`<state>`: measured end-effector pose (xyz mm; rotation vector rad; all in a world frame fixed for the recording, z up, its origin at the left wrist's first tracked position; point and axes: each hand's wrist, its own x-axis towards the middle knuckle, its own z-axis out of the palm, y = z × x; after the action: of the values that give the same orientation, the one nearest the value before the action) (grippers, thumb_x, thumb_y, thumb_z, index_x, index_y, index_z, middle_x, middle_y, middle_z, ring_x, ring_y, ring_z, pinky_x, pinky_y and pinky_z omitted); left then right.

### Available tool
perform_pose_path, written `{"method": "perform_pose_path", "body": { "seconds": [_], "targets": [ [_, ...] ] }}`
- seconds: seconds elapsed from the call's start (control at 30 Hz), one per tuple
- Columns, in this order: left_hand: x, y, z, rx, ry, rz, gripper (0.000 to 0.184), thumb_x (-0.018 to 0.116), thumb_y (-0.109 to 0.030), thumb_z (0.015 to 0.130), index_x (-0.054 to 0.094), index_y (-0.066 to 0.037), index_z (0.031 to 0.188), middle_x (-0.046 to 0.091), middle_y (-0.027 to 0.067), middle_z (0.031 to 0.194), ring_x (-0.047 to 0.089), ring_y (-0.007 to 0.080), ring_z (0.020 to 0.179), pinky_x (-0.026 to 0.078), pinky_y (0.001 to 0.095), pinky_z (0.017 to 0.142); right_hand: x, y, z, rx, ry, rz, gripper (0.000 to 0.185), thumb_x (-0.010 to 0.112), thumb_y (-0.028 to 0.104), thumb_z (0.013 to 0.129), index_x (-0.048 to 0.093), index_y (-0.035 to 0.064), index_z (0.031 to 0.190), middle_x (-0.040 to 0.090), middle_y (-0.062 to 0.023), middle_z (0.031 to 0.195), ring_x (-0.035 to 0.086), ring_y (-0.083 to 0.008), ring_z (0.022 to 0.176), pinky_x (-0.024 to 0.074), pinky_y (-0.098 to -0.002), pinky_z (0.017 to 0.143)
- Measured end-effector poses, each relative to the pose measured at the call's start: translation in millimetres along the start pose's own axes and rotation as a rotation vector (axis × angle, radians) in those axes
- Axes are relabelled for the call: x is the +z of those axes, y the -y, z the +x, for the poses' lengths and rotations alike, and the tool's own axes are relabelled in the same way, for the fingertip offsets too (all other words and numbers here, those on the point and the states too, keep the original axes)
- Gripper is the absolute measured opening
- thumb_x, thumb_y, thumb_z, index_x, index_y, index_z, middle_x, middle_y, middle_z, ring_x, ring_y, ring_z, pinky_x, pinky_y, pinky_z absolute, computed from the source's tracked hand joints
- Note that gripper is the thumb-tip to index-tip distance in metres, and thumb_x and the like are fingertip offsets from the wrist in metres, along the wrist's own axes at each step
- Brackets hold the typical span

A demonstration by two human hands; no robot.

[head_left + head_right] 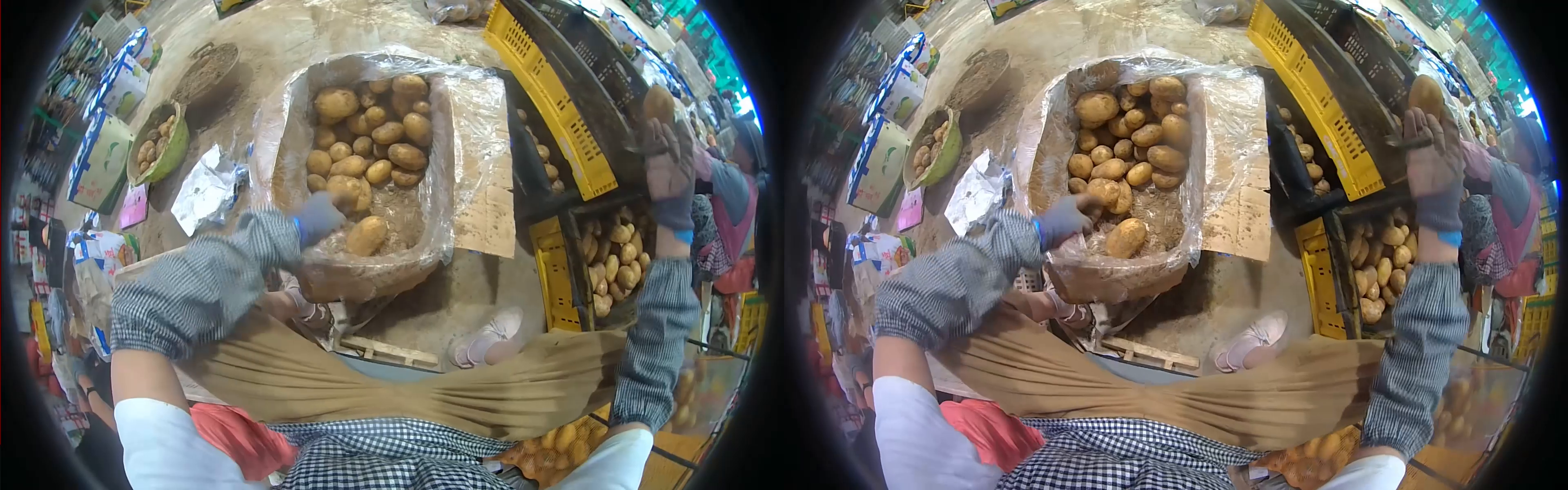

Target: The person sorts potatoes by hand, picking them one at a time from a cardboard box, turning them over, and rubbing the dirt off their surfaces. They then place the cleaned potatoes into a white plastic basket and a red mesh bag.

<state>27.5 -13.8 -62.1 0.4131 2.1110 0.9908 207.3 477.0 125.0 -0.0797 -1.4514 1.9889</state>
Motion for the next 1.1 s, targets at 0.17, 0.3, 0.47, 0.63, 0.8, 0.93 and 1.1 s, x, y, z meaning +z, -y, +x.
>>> {"method": "perform_pose_path", "body": {
  "seconds": [0.17,0.3,0.47,0.63,0.8,0.93,1.1],
  "targets": [
    [-43,4,61,-0.247,-0.086,0.405,0.071,0.069,-0.010,0.066,0.047,-0.001,0.133,0.061,0.0204,0.117,0.059,0.0279,0.109,0.048,0.0351,0.091,68,2,-104,0.170,0.227,-0.210,0.064,0.047,0.037,0.098,0.030,-0.0047,0.143,0.045,-0.0154,0.136,0.048,-0.0194,0.119,0.0395,-0.0331,0.104],
    [-17,27,104,-0.136,0.006,0.924,0.082,0.072,-0.020,0.066,0.039,-0.010,0.140,0.044,0.0236,0.137,0.053,0.0388,0.117,0.044,0.0397,0.099,88,-18,-145,0.443,0.021,-0.065,0.062,0.050,0.034,0.098,0.033,-0.0072,0.140,0.050,-0.0143,0.130,0.056,-0.0147,0.103,0.0493,-0.0296,0.089],
    [27,41,131,-0.245,-0.089,0.905,0.081,0.071,-0.018,0.070,0.033,-0.014,0.142,0.029,0.0269,0.144,0.050,0.0404,0.119,0.044,0.0407,0.100,116,-32,-146,0.628,-0.342,-0.232,0.052,0.054,0.024,0.097,0.040,-0.0069,0.136,0.061,-0.0128,0.111,0.057,-0.0083,0.072,0.0488,-0.0174,0.056],
    [6,29,112,-0.149,0.141,-0.053,0.070,0.070,-0.026,0.081,0.035,-0.004,0.137,0.054,0.0161,0.120,0.055,0.0217,0.112,0.050,0.0350,0.090,129,-24,-153,0.648,-0.112,-0.353,0.052,0.053,0.017,0.096,0.035,-0.0009,0.142,0.061,-0.0110,0.113,0.049,-0.0014,0.066,0.0423,-0.0139,0.050],
    [-1,-70,-3,-0.011,0.550,-0.707,0.057,0.057,-0.030,0.091,0.037,-0.001,0.136,0.055,0.0117,0.122,0.055,0.0240,0.114,0.046,0.0412,0.097,148,-43,-169,0.486,0.180,-0.342,0.054,0.045,0.006,0.096,0.027,0.0056,0.147,0.042,-0.0147,0.145,0.050,-0.0008,0.064,0.0386,-0.0131,0.049],
    [7,-101,-68,0.050,0.681,-0.934,0.065,0.057,-0.038,0.090,0.036,0.000,0.139,0.049,0.0181,0.135,0.052,0.0287,0.122,0.042,0.0475,0.104,162,-52,-184,0.684,0.284,-0.301,0.050,0.048,0.012,0.098,0.034,0.0091,0.146,0.064,-0.0032,0.096,0.048,-0.0023,0.057,0.0399,-0.0156,0.051],
    [43,-99,-105,0.197,0.481,-0.866,0.067,0.055,-0.042,0.090,0.036,-0.001,0.140,0.048,0.0175,0.136,0.053,0.0278,0.121,0.044,0.0450,0.102,177,-54,-193,0.661,0.334,-0.186,0.046,0.048,0.010,0.097,0.040,0.0052,0.142,0.062,-0.0036,0.116,0.045,-0.0009,0.061,0.0412,-0.0148,0.054]
  ]
}}
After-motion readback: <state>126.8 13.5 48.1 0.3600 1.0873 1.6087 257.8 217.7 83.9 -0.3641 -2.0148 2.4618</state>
